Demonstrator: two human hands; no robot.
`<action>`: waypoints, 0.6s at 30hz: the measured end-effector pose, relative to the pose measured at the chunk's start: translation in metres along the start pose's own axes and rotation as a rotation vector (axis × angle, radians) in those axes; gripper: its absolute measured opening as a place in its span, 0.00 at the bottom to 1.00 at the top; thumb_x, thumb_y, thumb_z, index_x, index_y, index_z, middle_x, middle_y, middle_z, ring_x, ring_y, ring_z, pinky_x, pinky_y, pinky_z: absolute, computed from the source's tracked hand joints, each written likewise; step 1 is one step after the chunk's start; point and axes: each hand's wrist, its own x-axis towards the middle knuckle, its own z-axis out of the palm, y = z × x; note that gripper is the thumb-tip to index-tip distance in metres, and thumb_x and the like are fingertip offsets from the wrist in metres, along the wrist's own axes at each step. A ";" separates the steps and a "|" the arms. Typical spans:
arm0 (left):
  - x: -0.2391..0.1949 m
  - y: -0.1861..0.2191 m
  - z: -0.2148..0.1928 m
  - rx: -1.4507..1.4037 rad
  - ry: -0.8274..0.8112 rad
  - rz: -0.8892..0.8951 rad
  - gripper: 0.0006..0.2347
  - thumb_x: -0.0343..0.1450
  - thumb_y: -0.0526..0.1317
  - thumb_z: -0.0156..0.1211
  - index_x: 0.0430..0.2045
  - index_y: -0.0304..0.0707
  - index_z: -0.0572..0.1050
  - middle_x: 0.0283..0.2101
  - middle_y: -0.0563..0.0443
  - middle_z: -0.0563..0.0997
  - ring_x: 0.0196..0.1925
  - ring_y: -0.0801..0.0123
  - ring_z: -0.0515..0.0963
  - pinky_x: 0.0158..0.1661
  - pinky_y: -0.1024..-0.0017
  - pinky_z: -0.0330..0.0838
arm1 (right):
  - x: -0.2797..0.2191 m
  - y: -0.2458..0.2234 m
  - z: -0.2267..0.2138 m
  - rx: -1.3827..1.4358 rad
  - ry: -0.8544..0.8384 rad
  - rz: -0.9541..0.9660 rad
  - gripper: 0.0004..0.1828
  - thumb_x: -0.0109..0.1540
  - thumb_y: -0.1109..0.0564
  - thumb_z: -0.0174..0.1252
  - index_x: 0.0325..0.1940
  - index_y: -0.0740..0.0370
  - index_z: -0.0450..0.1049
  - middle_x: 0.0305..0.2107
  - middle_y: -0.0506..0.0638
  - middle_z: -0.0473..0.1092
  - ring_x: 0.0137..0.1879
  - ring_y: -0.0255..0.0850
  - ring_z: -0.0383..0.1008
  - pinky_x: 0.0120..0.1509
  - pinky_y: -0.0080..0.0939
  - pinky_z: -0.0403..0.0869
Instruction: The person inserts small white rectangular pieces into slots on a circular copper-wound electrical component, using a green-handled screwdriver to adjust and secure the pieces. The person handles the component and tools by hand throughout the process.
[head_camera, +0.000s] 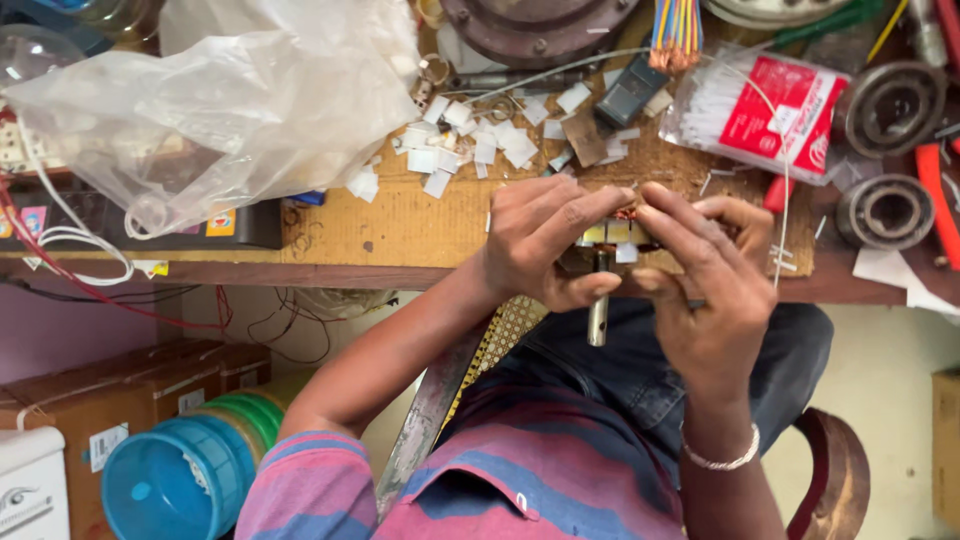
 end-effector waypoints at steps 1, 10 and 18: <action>-0.002 -0.001 -0.001 -0.005 -0.017 0.006 0.26 0.77 0.58 0.55 0.50 0.26 0.74 0.38 0.42 0.81 0.33 0.57 0.82 0.33 0.65 0.76 | 0.001 0.001 -0.003 0.001 -0.017 0.026 0.20 0.65 0.52 0.67 0.60 0.60 0.78 0.56 0.49 0.76 0.57 0.47 0.71 0.66 0.42 0.71; -0.005 -0.005 0.004 -0.018 -0.007 0.112 0.23 0.82 0.54 0.45 0.39 0.28 0.78 0.32 0.45 0.79 0.29 0.59 0.79 0.30 0.63 0.71 | 0.035 0.009 -0.046 -0.018 -0.529 0.104 0.30 0.55 0.55 0.69 0.62 0.58 0.76 0.52 0.51 0.76 0.50 0.47 0.73 0.55 0.44 0.74; -0.005 0.004 0.006 0.043 -0.025 0.050 0.17 0.80 0.50 0.54 0.37 0.32 0.79 0.34 0.48 0.79 0.30 0.62 0.76 0.30 0.65 0.69 | 0.035 -0.014 -0.044 -0.183 -0.515 0.062 0.29 0.52 0.60 0.68 0.59 0.64 0.75 0.49 0.55 0.77 0.51 0.52 0.70 0.57 0.50 0.72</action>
